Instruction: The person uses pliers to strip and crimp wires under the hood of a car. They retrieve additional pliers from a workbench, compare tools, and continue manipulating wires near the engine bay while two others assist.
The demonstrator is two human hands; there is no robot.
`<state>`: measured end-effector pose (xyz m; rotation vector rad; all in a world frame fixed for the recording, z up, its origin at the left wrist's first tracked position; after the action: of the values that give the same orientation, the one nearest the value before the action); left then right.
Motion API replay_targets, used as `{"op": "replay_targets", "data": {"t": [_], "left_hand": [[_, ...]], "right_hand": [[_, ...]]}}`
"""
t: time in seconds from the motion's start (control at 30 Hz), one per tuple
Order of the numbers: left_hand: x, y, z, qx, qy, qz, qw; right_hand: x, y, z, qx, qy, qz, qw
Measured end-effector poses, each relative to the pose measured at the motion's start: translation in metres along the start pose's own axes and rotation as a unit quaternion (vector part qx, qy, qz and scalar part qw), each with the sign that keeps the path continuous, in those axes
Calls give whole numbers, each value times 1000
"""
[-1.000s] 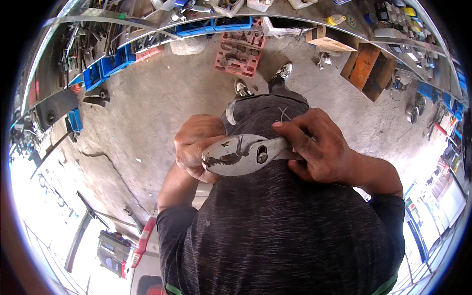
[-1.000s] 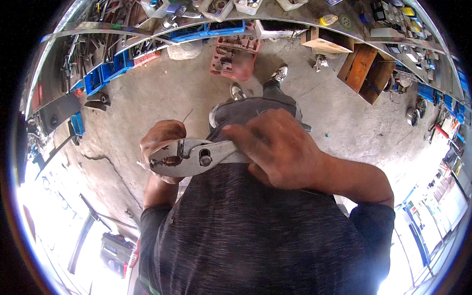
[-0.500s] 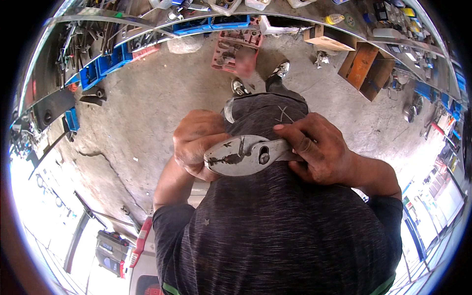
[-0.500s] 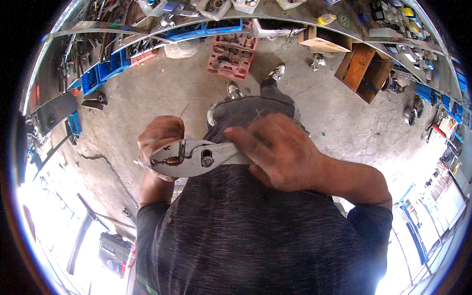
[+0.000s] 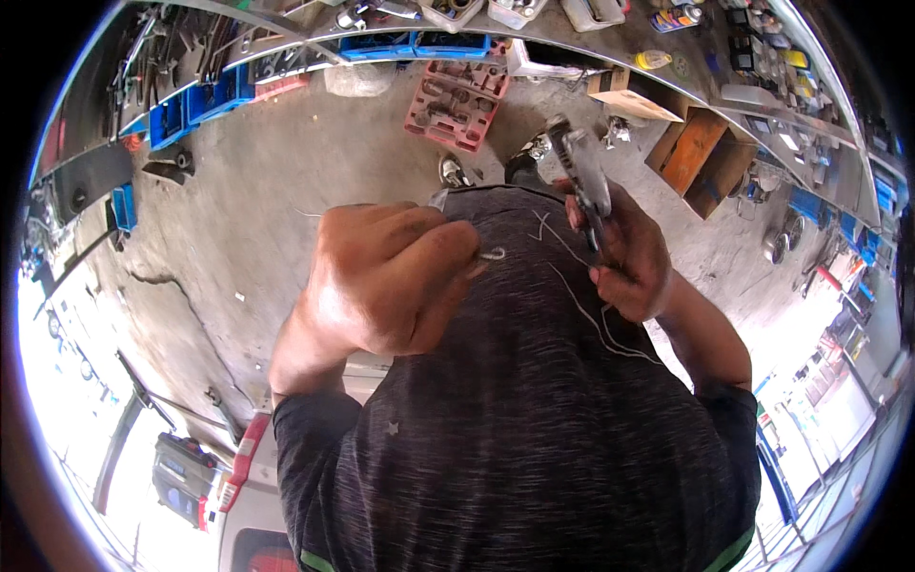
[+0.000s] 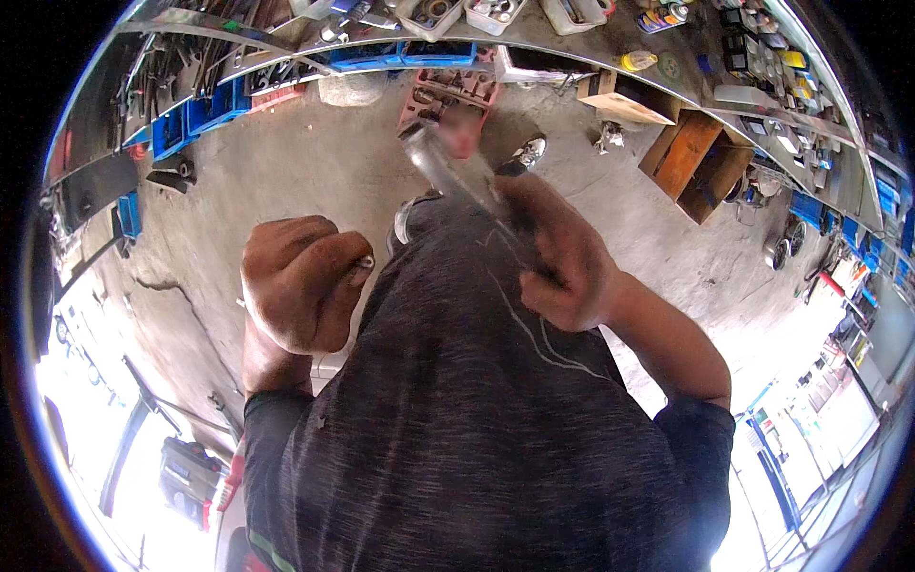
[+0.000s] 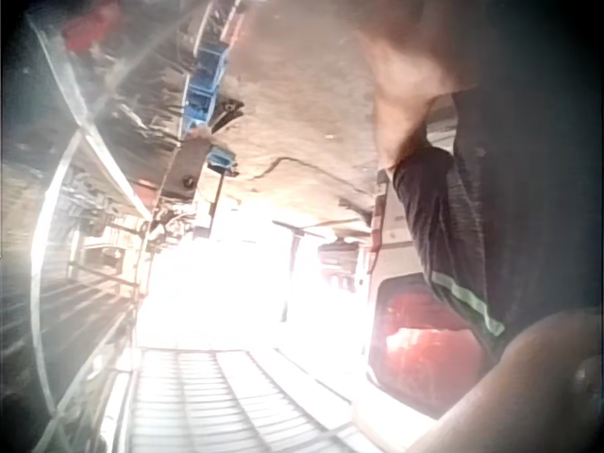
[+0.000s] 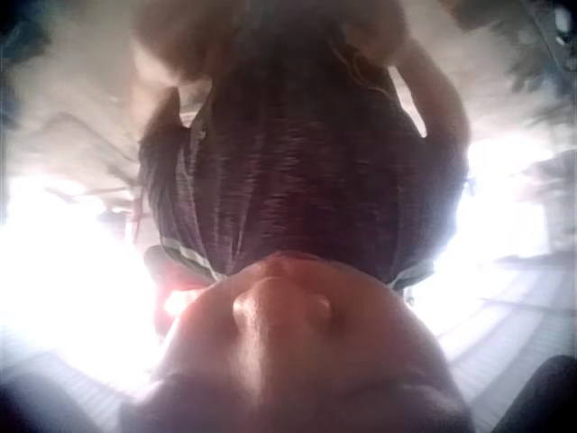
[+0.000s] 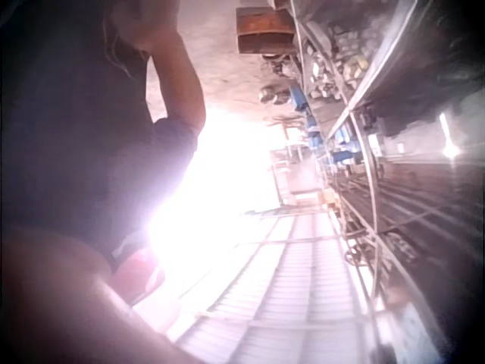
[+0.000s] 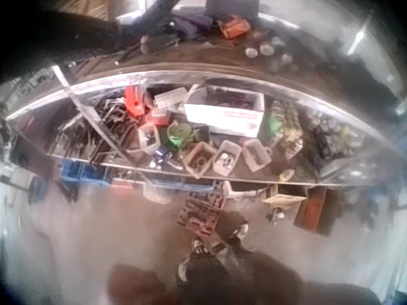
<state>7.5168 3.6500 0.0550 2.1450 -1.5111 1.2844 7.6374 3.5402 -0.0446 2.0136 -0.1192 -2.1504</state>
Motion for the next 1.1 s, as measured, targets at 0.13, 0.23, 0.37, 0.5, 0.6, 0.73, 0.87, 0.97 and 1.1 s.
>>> {"op": "replay_targets", "data": {"t": [0.13,0.23,0.37,0.5,0.6,0.73,0.87,0.97,1.1], "left_hand": [[-9,-4,0,-34,19,-77,996],[-16,-1,2,-40,52,-109,992],[-24,6,3,-21,75,-150,986],[-33,3,3,-7,68,-156,985],[-40,3,7,-34,45,-190,980],[-88,37,42,-27,117,-316,941],[-107,33,94,-113,176,-413,886],[-97,9,116,-76,231,-358,901],[-114,-8,148,-101,229,-331,910]], "right_hand": [[-2,-3,2,16,-37,-25,999],[-9,-9,6,-29,37,-43,998],[1,-13,6,-22,25,8,999],[22,-16,-17,90,-74,44,992],[54,-4,-22,54,1,151,987],[60,-1,-44,102,154,137,973],[18,15,-89,126,140,111,976],[-21,39,-143,195,42,-35,979],[-100,85,-232,268,78,-75,957]]}}
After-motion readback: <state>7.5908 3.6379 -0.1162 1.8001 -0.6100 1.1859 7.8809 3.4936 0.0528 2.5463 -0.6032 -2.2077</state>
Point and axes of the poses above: each hand's wrist, its own y-axis away from the middle knuckle, its own z-axis out of the palm, x = y × z, the point moved 10 cm from there along -y, towards the middle knuckle, and after that the axes turned 3 degrees about -z, right-handed, at the moved point
